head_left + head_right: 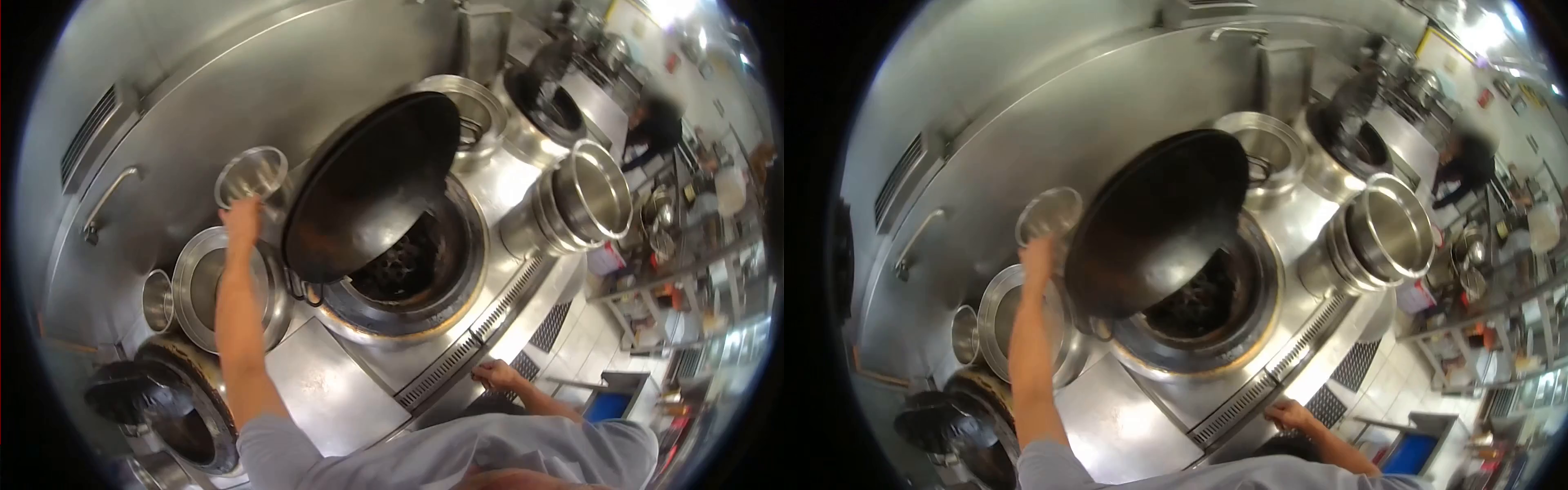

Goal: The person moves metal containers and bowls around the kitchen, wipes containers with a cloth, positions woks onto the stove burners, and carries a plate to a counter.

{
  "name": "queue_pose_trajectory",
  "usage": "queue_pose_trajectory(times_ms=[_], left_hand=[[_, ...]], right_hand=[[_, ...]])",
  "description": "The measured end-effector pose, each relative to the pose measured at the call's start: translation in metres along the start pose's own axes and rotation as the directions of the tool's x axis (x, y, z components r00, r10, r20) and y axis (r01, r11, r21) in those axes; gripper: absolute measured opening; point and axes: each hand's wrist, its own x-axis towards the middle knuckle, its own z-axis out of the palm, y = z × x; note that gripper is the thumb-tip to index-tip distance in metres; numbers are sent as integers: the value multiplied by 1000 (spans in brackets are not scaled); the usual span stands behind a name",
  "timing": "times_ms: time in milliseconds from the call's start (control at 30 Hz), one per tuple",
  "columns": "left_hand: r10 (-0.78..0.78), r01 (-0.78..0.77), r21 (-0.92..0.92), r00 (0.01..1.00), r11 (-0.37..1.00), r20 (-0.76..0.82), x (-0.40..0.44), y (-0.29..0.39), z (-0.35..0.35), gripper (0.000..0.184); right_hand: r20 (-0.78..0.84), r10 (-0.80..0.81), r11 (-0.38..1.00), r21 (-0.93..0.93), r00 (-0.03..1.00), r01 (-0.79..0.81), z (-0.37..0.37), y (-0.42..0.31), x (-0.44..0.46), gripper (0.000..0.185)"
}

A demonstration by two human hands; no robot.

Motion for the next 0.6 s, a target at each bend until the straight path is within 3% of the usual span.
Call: queue_pose_trajectory(times_ms=[33,67,133,200,233,267,300,333,367,433,467,500,567,600], left_hand=[[-18,19,-44,1000,999,6,-3,3,-39,19],[-38,20,-203,995,979,-89,-14,10,-78,19],[84,-136,-105,914,985,-397,-30,21,-140,18],[247,-286,5,820,958,-516,-56,54,-212,16],[345,-376,56,767,925,-542,-70,74,-243,15],[434,-459,109,701,882,-565,-84,97,-271,14],[474,-499,112,694,859,-542,-100,122,-297,15],[517,-544,114,682,831,-517,-114,152,-318,16],[538,-563,121,674,818,-507,-124,180,-333,16],[741,-668,334,537,665,-403,-145,234,-359,19],[742,-655,354,544,668,-392,-154,261,-363,19],[759,-668,360,557,651,-339,-161,285,-366,23],[744,-640,382,605,667,-285,-161,317,-363,28],[695,-636,294,592,714,-407,-159,328,-355,33]], right_hand=[[6,-29,984,-175,1000,30,-3,0,2,34],[6,-121,947,-300,993,118,-6,-4,-2,35],[38,-287,886,-370,957,280,-22,-59,-40,30],[-31,-637,657,-544,771,521,-55,-132,-95,32],[-9,-706,560,-620,708,550,-80,-163,-114,42],[-68,-652,648,-568,755,508,-97,-219,-166,55],[-74,-834,460,-641,548,614,-115,-250,-196,62],[-18,-973,177,-692,229,699,-132,-280,-216,66],[64,-992,23,-754,109,656,-147,-307,-231,63],[224,-965,-263,-837,-139,480,-177,-360,-262,59],[289,-943,-332,-811,-163,482,-186,-382,-271,50],[230,-971,-186,-900,68,393,-185,-409,-287,43],[288,-955,-223,-862,77,455,-224,-435,-259,30],[317,-945,-240,-841,81,486,-243,-449,-246,30]])
